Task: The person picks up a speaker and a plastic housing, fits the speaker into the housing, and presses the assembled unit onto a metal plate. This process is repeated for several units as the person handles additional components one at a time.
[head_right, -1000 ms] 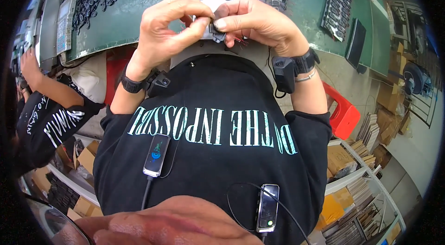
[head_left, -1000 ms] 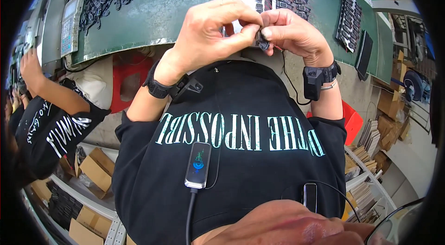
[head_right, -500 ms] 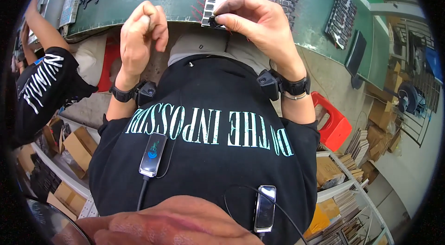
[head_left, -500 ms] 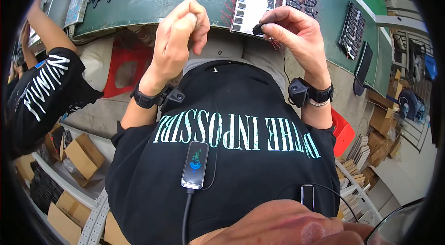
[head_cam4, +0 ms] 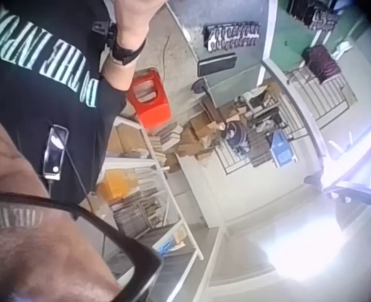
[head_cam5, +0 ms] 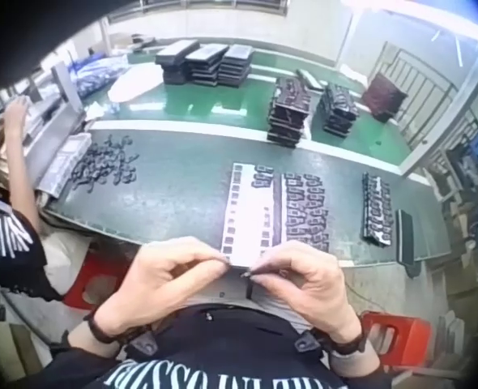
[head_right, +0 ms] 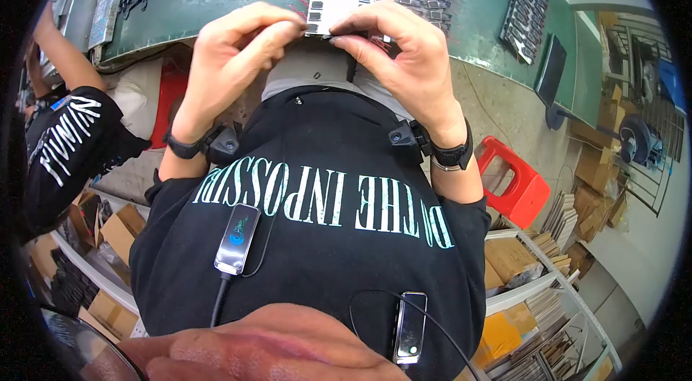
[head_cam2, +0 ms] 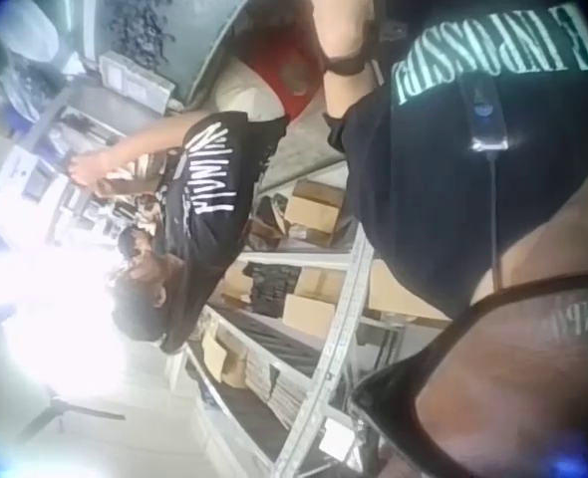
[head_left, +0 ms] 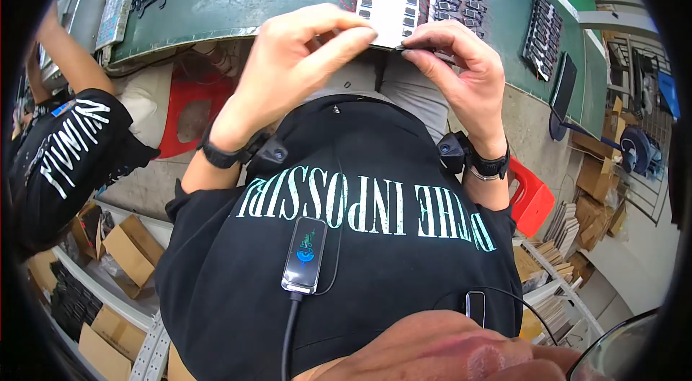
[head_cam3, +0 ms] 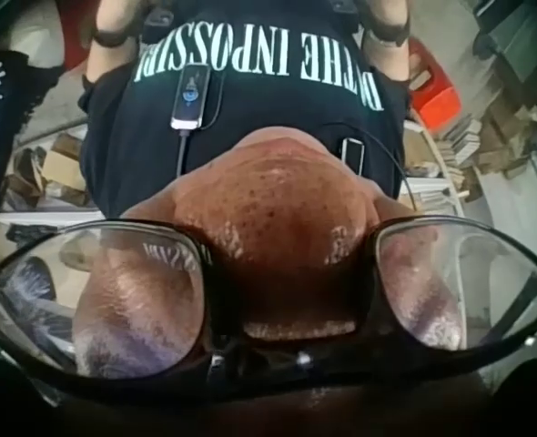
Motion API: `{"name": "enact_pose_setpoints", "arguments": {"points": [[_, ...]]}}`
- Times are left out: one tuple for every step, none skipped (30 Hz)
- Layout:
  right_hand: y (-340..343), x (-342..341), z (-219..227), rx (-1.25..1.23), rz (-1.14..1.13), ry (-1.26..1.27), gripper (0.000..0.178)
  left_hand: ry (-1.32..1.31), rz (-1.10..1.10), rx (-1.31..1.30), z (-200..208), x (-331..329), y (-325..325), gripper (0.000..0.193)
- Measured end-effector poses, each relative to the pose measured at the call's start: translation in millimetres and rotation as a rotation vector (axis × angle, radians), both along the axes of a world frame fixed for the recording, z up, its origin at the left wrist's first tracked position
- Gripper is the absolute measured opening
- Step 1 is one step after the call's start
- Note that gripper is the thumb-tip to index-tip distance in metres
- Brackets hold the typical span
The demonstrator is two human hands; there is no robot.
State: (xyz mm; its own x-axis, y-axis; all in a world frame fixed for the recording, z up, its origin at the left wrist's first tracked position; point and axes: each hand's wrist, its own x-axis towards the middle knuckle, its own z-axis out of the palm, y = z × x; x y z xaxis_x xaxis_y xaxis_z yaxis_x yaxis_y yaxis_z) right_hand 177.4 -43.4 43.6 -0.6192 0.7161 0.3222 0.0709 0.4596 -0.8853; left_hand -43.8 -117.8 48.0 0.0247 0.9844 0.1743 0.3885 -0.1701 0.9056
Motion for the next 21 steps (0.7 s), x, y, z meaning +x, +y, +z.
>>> {"name": "enact_pose_setpoints", "arguments": {"points": [[-1.1, -2.2, 1.8, 0.065, -0.003, -0.026, 0.018, -0.035, -0.022, 0.036, -1.5, 3.3, 5.2, 0.019], [-2.0, -4.5, 2.9, 0.13, -0.008, -0.052, 0.018, -0.07, -0.046, 0.072, -2.3, 5.2, 7.5, 0.02], [-3.3, -5.1, 3.0, 0.13, -0.008, -0.053, 0.018, -0.071, -0.046, 0.072, -4.5, 7.8, 7.4, 0.02], [-4.7, -6.1, 3.1, 0.153, -0.021, -0.07, 0.019, -0.098, -0.034, 0.087, -7.8, 10.1, 6.7, 0.019], [-6.2, -7.4, 3.2, 0.175, -0.034, -0.087, 0.02, -0.125, -0.023, 0.101, -10.5, 12.1, 6.1, 0.017], [-7.7, -8.9, 3.4, 0.197, -0.047, -0.103, 0.021, -0.152, -0.012, 0.115, -11.7, 14.0, 6.0, 0.016], [-10.4, -11.6, 3.9, 0.195, -0.05, -0.103, 0.021, -0.151, -0.015, 0.114, -10.6, 16.3, 5.7, 0.016], [-13.4, -16.1, 5.2, 0.132, -0.072, -0.089, 0.023, -0.031, 0.037, 0.202, -8.2, 18.0, 6.2, 0.014], [-16.0, -20.3, 6.6, 0.068, -0.094, -0.075, 0.024, 0.089, 0.09, 0.291, -5.7, 19.5, 6.6, 0.013], [-16.7, -22.5, 7.8, 0.004, -0.114, -0.06, 0.026, 0.21, 0.143, 0.379, -3.6, 20.2, 7.8, 0.012], [-16.1, -23.1, 7.5, 0.003, -0.117, -0.057, 0.026, 0.212, 0.139, 0.379, -3.4, 20.4, 9.1, 0.012], [-15.5, -23.7, 5.7, -0.046, -0.141, -0.059, 0.026, 0.229, 0.146, 0.378, -4.9, 20.6, 10.2, 0.012], [-15.1, -25.1, 3.5, -0.098, -0.16, -0.059, 0.027, 0.247, 0.155, 0.376, -6.5, 19.8, 10.4, 0.012], [-13.8, -27.2, 3.4, -0.151, -0.179, -0.061, 0.027, 0.265, 0.165, 0.373, -6.2, 18.8, 11.8, 0.013], [-10.7, -28.8, 4.6, -0.155, -0.179, -0.058, 0.027, 0.269, 0.164, 0.368, -5.6, 16.9, 14.3, 0.013], [-6.1, -30.5, 8.0, -0.125, -0.157, -0.077, 0.026, 0.261, 0.145, 0.389, -4.5, 14.7, 17.9, 0.011], [-0.9, -32.4, 11.4, -0.095, -0.135, -0.096, 0.025, 0.252, 0.126, 0.41, -3.4, 12.6, 21.8, 0.01], [4.9, -34.2, 12.9, -0.063, -0.113, -0.116, 0.024, 0.241, 0.107, 0.433, -2.1, 10.5, 26.6, 0.008], [10.4, -35.8, 11.7, -0.066, -0.114, -0.117, 0.024, 0.241, 0.106, 0.43, -0.7, 9.2, 30.9, 0.008], [16.0, -37.4, 9.2, 0.046, -0.079, -0.144, 0.023, 0.137, 0.055, 0.436, 1.0, 8.5, 34.7, 0.007], [21.7, -39.0, 6.7, 0.159, -0.043, -0.171, 0.023, 0.032, 0.004, 0.441, 3.2, 7.9, 38.1, 0.006]]}}
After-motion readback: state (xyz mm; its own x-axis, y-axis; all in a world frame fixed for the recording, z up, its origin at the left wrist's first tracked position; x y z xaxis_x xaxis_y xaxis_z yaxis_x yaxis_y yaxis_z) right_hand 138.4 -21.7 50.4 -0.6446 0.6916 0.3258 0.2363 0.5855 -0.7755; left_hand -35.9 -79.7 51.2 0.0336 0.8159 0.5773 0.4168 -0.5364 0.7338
